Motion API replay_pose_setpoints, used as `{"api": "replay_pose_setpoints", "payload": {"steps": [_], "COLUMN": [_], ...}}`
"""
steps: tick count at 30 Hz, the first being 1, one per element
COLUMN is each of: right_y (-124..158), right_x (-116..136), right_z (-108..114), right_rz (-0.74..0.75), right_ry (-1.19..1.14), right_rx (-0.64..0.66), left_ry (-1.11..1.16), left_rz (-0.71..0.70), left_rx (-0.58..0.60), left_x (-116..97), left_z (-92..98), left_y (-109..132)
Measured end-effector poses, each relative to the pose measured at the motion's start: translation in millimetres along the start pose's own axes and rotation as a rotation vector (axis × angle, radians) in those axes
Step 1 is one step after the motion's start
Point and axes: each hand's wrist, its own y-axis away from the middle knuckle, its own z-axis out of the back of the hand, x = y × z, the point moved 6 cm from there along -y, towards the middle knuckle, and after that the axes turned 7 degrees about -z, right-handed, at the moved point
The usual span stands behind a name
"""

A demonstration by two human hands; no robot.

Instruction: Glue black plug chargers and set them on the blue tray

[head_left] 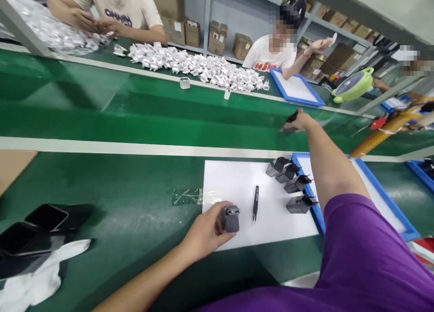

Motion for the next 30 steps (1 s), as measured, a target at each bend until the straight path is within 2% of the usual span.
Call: {"api": "replay_pose_setpoints", "payload": {"steps": [2,4,6,8,10,11,14,17,18,20,22,24,27,30], "right_y": [7,24,53,99,155,183,256,301,311,324,334,343,357,366], "right_x": [-14,-6,24,58,81,89,105,115,118,123,126,129,134,131], "right_z": [5,19,40,61,70,68,44,3,-10,-33,-49,-62,-77,-80], "right_rz": [-0.146,-0.186,-0.062,0.082,0.157,0.185,0.241,0.207,0.174,0.082,-0.015,-0.087,-0.110,-0.112], "right_ry": [0.028,0.042,0.052,0.028,-0.075,-0.145,-0.304,-0.409,-0.436,-0.466,-0.491,-0.561,-0.772,-0.911], "right_rx": [0.105,0.176,0.182,0.132,0.119,0.148,0.223,0.320,0.327,0.255,0.149,0.128,0.274,0.368], "left_ry": [-0.013,-0.055,-0.101,-0.137,-0.171,-0.189,-0.216,-0.295,-0.335,-0.400,-0.412,-0.358,-0.192,-0.050], "left_rz": [0.000,0.014,0.022,0.012,-0.008,-0.014,-0.052,-0.137,-0.154,-0.160,-0.144,-0.128,-0.081,-0.076], "left_rx": [-0.011,-0.033,-0.053,-0.064,-0.064,-0.061,-0.057,-0.154,-0.212,-0.301,-0.322,-0.310,-0.308,-0.309], "left_x": [-2,-7,-13,-19,-23,-23,-24,-33,-37,-43,-46,-46,-40,-37], "left_z": [3.6,9.5,15.3,19.1,20.6,20.8,21.1,27.4,30.9,34.9,31.2,20.6,0.0,-17.6], "left_y": [1,0,-6,-19,-37,-46,-60,-42,-28,4,35,58,72,68]}}
